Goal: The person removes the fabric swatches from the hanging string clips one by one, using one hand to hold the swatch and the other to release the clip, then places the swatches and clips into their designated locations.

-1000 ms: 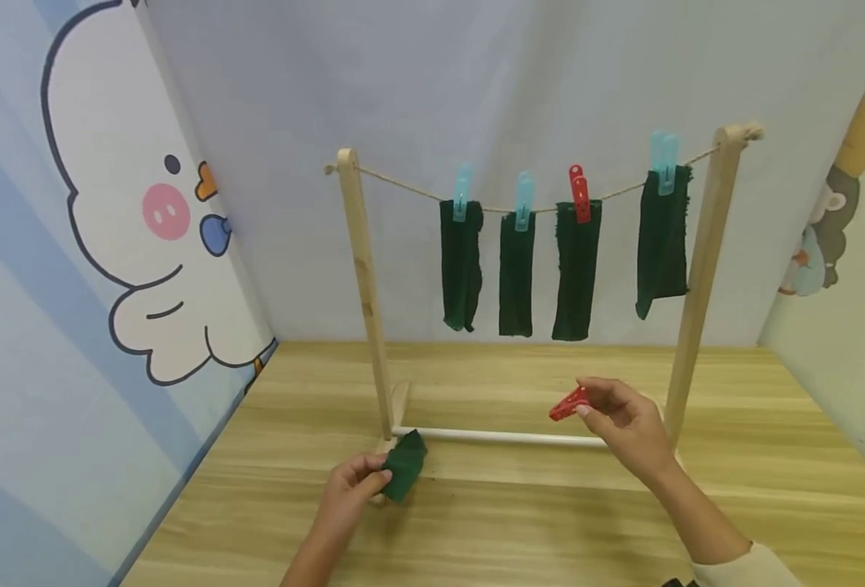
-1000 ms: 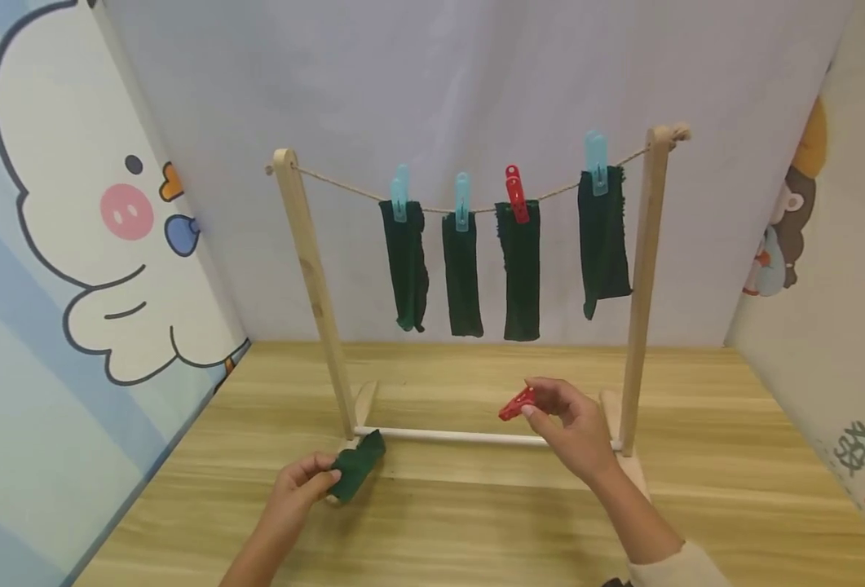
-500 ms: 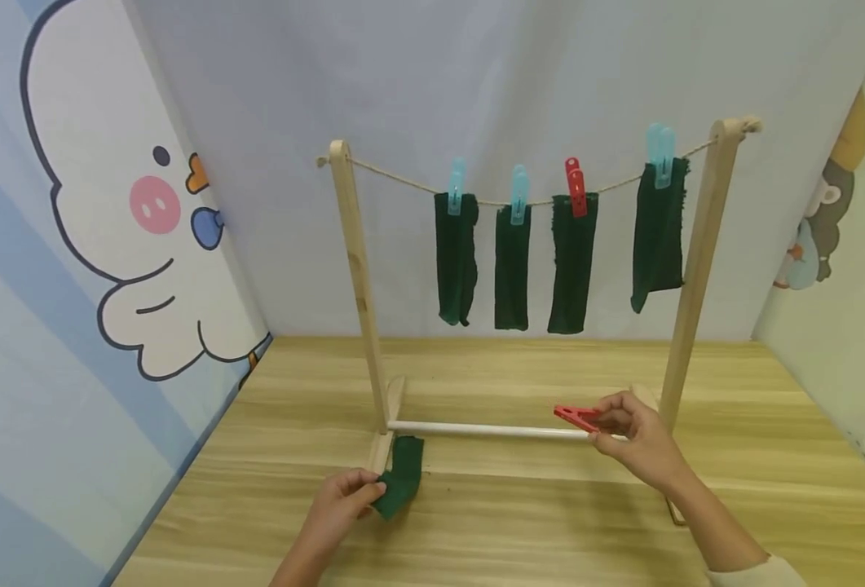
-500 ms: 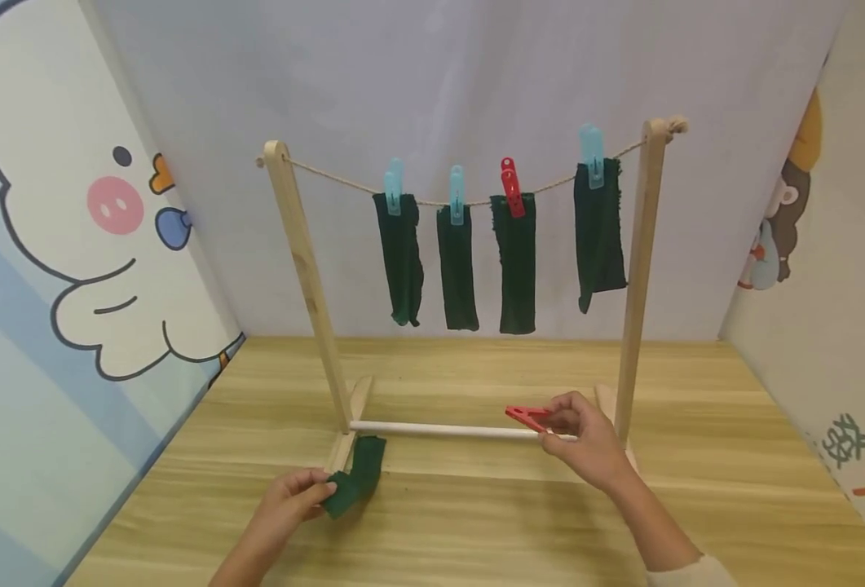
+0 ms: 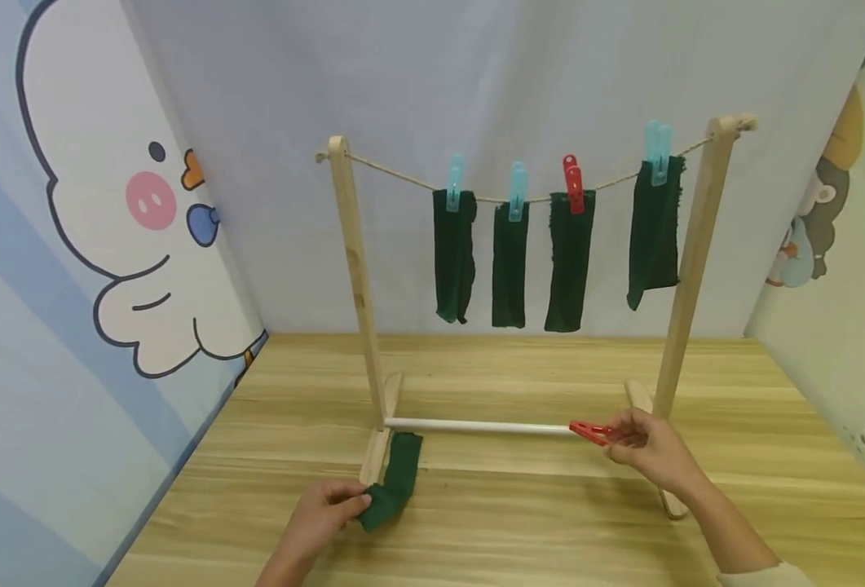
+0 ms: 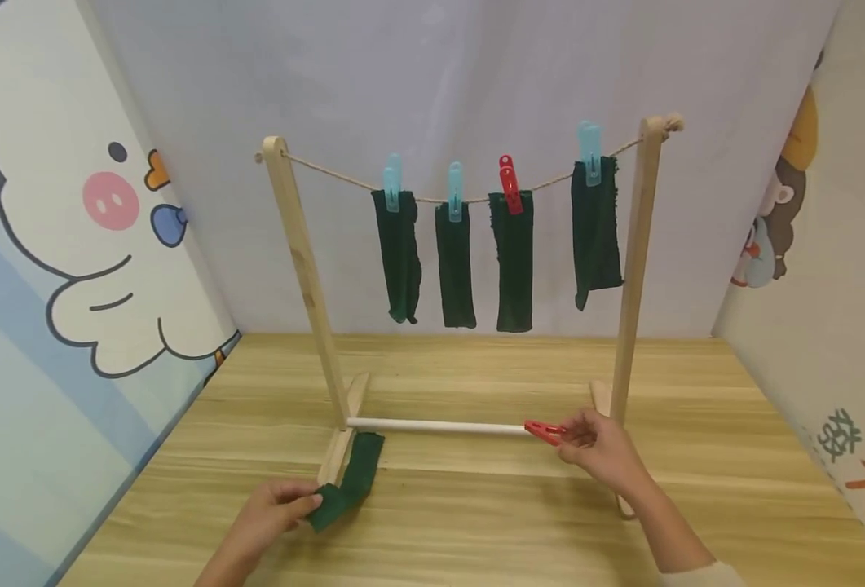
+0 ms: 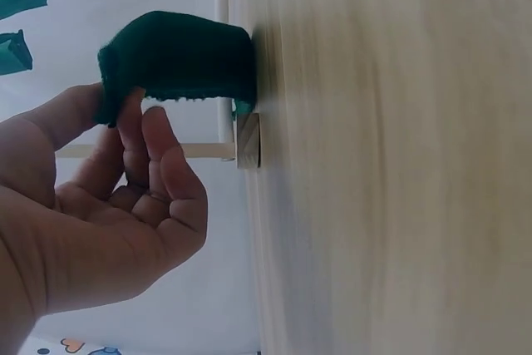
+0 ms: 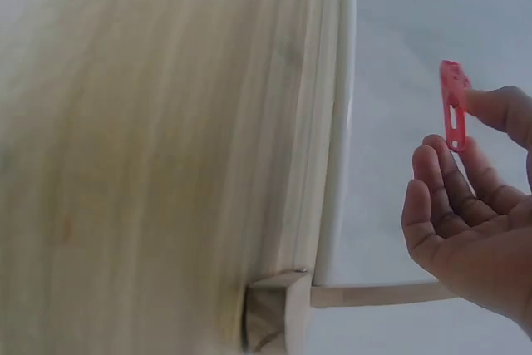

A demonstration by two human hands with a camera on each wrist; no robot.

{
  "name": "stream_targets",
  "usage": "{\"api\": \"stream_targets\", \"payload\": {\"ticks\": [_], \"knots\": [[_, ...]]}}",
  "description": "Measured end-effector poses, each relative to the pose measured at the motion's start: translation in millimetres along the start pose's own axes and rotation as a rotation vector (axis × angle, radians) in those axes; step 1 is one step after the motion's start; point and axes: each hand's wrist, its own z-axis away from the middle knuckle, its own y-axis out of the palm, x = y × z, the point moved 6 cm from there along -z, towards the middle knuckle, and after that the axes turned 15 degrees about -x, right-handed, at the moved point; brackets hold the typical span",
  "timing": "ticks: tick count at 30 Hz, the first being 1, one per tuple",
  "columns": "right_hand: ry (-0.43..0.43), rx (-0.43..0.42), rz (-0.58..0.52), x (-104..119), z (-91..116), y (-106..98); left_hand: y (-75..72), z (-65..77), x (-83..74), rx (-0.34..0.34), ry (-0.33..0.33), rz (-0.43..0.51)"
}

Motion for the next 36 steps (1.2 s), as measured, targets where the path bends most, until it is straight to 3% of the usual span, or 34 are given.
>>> {"api": "stream_targets", "payload": {"ticks": [8,15,24,30,36], "knots": [[0.106,0.046,0.053,-23,3,-5,-0.8,7.7,5.0,0.111,0.065,-0.064],[0.181,0.062,0.038,-38,4,-4,-0.7,11.2,9.1,0.215,0.054,-0.058],[0.159,0.144,0.105,-46,-2,-3,-0.6,14.6,17.2,0.297,-0.029,-0.14],[0.145,0.174,0.103,-48,-9,-2,3.5,17.0,15.3,0.344,-0.05,-0.133],[0.114,0.196,0.141,-46,-16,-1,2.4,19.6,16.0,0.325,-0.079,-0.162]]}}
